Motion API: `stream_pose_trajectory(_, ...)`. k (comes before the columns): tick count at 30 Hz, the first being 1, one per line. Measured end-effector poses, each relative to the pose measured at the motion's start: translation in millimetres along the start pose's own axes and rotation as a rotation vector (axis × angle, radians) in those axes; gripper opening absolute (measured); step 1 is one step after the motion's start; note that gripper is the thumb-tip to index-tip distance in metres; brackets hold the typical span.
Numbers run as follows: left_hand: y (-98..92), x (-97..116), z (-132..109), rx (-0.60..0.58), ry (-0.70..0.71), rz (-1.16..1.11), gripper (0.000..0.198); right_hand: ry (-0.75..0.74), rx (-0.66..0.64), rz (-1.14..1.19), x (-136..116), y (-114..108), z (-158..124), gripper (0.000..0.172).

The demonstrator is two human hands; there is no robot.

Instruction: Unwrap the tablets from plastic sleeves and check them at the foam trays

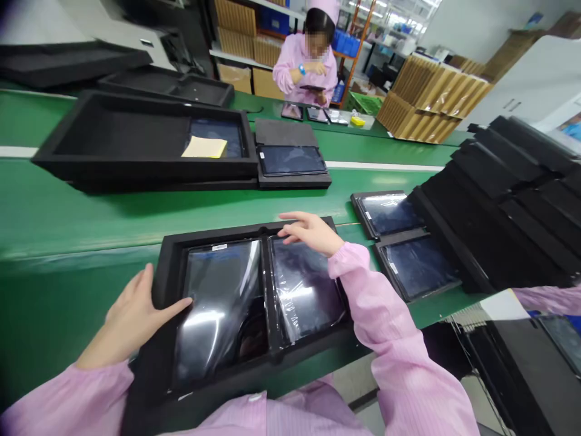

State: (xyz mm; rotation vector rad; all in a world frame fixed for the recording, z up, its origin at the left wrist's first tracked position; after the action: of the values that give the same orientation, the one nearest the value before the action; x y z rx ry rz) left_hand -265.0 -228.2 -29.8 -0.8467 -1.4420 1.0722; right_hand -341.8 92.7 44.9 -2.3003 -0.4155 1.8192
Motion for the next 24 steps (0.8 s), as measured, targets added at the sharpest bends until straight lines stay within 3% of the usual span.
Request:
stream_pose_trajectory(2,-1.2,9,-14,0.121,0.057,0.083,0.088,-0.023,0.094,-0.103,19,-35,-2,0.029)
stream_pose_trajectory(5,11.1,31,-50,0.243,0.365,0.134,0.059,-0.053,0.205,-0.304,47,-65,0,0.023)
stream_pose_trajectory(8,44.0,45,-91,0.154,0.662,0.134,0.056,-0.136,0.263,-0.517,61,-66,5,0.018)
stream_pose_trajectory(10,62.3,49,-106,0.070,0.722,0.159,0.057,-0.216,0.274,-0.639,61,-54,7,0.019)
stream_pose_trajectory(12,68.2,54,-109,-0.008,0.694,0.198,0.057,-0.278,0.268,-0.741,58,-41,9,0.021)
stream_pose_trajectory(15,55.9,80,-98,-0.152,0.637,0.242,0.056,-0.316,0.254,-0.853,58,-27,9,0.024)
stream_pose_trajectory(17,44.1,110,-89,-0.279,0.701,0.239,0.055,-0.323,0.250,-0.896,60,-25,9,0.025)
stream_pose_trajectory(19,34.5,141,-81,-0.328,0.789,0.218,0.059,-0.333,0.251,-0.906,62,-25,10,0.025)
stream_pose_trajectory(21,35.3,165,-76,-0.415,0.882,0.200,0.066,-0.357,0.250,-0.879,66,-29,10,0.024)
stream_pose_trajectory(24,46.2,183,-74,-0.509,1.003,0.126,0.067,-0.423,0.241,-0.776,71,-39,1,0.031)
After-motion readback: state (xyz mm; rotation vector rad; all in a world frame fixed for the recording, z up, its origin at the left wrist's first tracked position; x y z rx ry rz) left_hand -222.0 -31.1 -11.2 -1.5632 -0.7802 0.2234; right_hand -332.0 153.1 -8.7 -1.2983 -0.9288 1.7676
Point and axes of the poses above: each hand's wrist, its own z-axis towards the middle knuckle, its own y-axis out of the palm, x = y × z, the point moved 5 cm from there along z, towards the middle knuckle, and after that the axes turned 9 degrees about x, right-handed, at the moved point
